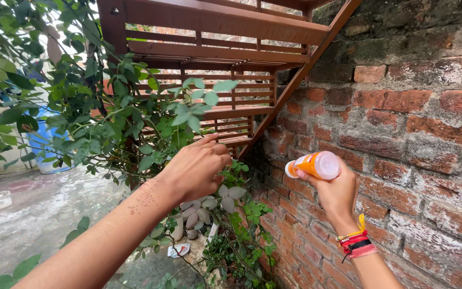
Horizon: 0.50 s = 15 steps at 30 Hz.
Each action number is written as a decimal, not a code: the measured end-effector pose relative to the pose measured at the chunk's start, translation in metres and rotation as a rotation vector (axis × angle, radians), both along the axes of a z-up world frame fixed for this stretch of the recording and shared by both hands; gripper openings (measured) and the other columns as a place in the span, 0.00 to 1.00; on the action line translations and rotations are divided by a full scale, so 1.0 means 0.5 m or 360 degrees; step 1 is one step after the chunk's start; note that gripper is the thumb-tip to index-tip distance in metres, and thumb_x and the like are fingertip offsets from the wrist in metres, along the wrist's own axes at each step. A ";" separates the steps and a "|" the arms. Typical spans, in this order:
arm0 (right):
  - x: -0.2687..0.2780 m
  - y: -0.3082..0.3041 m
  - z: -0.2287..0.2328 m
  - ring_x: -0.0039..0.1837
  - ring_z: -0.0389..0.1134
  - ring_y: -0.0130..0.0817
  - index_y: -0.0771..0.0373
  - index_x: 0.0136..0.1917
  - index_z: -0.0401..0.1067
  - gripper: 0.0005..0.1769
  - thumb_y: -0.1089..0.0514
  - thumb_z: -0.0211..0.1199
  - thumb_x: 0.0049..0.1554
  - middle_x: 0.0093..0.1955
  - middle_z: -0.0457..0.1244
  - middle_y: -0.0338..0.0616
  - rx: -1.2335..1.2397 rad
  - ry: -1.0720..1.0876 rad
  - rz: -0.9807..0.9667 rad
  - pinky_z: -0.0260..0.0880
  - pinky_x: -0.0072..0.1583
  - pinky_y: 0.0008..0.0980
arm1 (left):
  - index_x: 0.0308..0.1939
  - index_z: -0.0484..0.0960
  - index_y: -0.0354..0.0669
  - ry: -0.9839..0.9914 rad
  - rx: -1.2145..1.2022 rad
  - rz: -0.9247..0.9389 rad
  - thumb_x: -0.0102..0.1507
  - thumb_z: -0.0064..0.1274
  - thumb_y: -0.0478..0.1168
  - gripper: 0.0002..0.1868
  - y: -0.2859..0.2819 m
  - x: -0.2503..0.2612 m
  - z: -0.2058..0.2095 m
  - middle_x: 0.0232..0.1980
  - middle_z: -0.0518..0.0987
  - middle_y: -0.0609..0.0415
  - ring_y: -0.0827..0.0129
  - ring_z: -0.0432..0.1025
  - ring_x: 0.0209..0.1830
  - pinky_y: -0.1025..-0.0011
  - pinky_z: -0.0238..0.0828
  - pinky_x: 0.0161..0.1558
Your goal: The person applies liquid from an orange bottle onto the branches and leaves of a rose bush and subsequently rinses the bottle and its cap in a bucket of water.
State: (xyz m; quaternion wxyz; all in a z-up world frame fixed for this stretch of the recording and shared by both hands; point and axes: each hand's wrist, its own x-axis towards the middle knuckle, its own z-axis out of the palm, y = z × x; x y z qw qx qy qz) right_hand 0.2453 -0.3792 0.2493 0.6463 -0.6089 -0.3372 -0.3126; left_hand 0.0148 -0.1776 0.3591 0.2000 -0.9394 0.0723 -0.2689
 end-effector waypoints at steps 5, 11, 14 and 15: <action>0.002 0.003 -0.021 0.51 0.74 0.26 0.64 0.52 0.79 0.25 0.57 0.82 0.42 0.49 0.74 0.41 0.0062 0.0092 -0.0061 0.74 0.55 0.30 | 0.45 0.83 0.42 0.0062 -0.0019 0.0071 0.53 0.57 0.37 0.16 -0.009 0.014 -0.006 0.48 0.80 0.49 0.58 0.73 0.59 0.63 0.45 0.78; 0.008 0.005 -0.019 0.50 0.74 0.27 0.64 0.51 0.79 0.26 0.56 0.83 0.41 0.48 0.74 0.41 -0.0056 0.0133 -0.0054 0.74 0.53 0.30 | 0.43 0.84 0.42 0.0018 -0.0040 0.0012 0.51 0.59 0.38 0.16 -0.003 0.022 -0.014 0.49 0.81 0.49 0.56 0.71 0.61 0.63 0.47 0.75; -0.002 0.013 -0.023 0.49 0.75 0.28 0.64 0.50 0.80 0.25 0.55 0.84 0.40 0.47 0.74 0.41 -0.0058 0.0085 -0.0123 0.74 0.52 0.31 | 0.45 0.83 0.43 0.0065 -0.0083 0.0044 0.53 0.58 0.39 0.16 -0.002 0.020 -0.020 0.50 0.80 0.49 0.58 0.73 0.59 0.62 0.46 0.77; -0.006 0.016 -0.024 0.48 0.75 0.28 0.64 0.49 0.81 0.24 0.55 0.84 0.40 0.46 0.74 0.41 -0.0041 0.0053 -0.0144 0.74 0.52 0.31 | 0.45 0.84 0.42 0.0052 -0.0061 0.0033 0.53 0.58 0.38 0.16 -0.003 0.019 -0.022 0.50 0.80 0.48 0.58 0.73 0.59 0.62 0.45 0.77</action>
